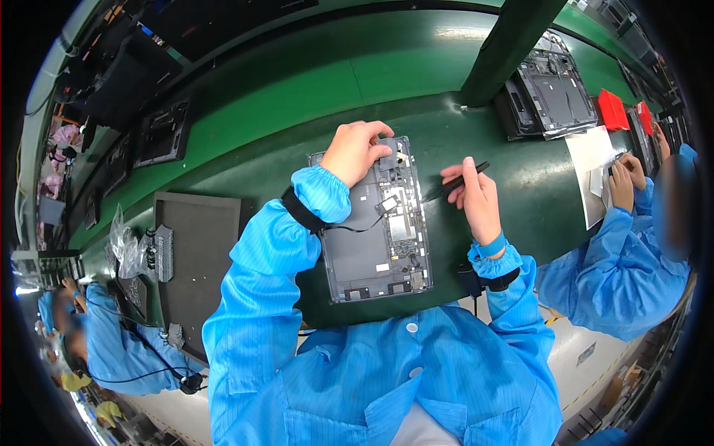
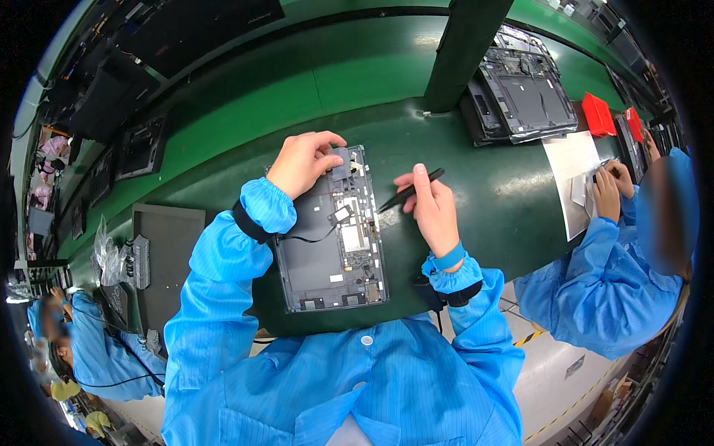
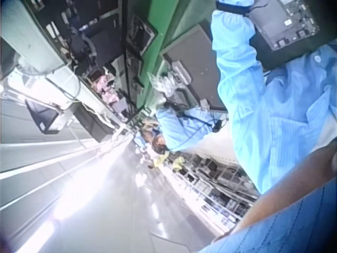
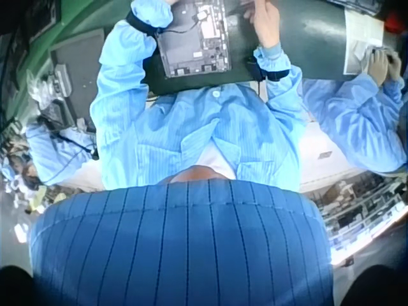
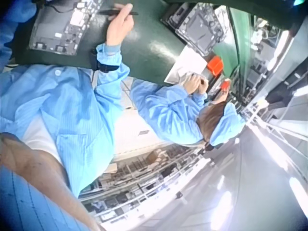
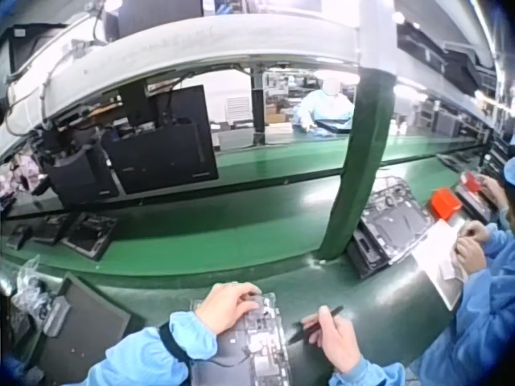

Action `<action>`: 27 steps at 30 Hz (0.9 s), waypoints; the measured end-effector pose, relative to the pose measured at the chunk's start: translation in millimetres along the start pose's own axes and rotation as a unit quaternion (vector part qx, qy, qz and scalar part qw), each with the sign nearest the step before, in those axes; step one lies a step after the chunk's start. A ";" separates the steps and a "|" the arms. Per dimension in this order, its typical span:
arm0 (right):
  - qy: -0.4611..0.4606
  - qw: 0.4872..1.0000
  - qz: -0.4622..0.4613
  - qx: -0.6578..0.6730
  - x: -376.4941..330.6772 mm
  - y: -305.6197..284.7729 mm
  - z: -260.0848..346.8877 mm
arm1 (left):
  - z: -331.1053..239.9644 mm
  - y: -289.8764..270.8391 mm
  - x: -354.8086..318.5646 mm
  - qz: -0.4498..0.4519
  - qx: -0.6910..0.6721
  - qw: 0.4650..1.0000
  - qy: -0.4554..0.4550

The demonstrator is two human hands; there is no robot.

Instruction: Assembling components into electronic tablet devices on a factory production line.

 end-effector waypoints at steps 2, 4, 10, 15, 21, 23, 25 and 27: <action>0.083 0.973 0.057 0.208 -2.6 10.6 -27.7 | -5.2 -3.5 -2.8 -0.037 -0.012 0.999 0.005; 0.074 0.964 0.051 0.249 -2.8 15.5 -28.8 | -11.8 -10.0 -9.2 -0.075 -0.022 0.997 0.008; 0.036 0.971 0.059 0.228 -4.6 31.3 -12.9 | -30.7 -0.8 -33.2 -0.056 -0.012 0.998 0.031; 0.033 0.992 0.051 0.115 -0.6 33.1 -16.5 | -34.6 14.7 -41.4 -0.022 -0.004 0.999 0.032; 0.018 0.993 0.056 0.102 2.3 36.9 -18.0 | -28.9 22.9 -45.2 0.002 0.001 1.000 0.020; 0.009 0.988 0.065 0.138 3.3 40.0 -16.4 | -30.8 24.4 -45.8 0.001 0.009 0.999 0.033; 0.018 0.985 0.066 0.158 4.9 39.9 -16.4 | -30.3 28.7 -46.2 0.005 0.001 1.000 0.025; 0.027 0.981 0.067 0.178 5.5 40.3 -18.3 | -29.5 31.1 -45.8 0.008 -0.008 1.000 0.017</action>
Point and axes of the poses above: each hand's wrist, its own x-axis towards the middle knuckle, its own y-axis out of the palm, z = x × y, the point moved 10 cm from there along x, towards the middle knuckle, and after that the axes turned 2 degrees about z, right-handed, at the moved point
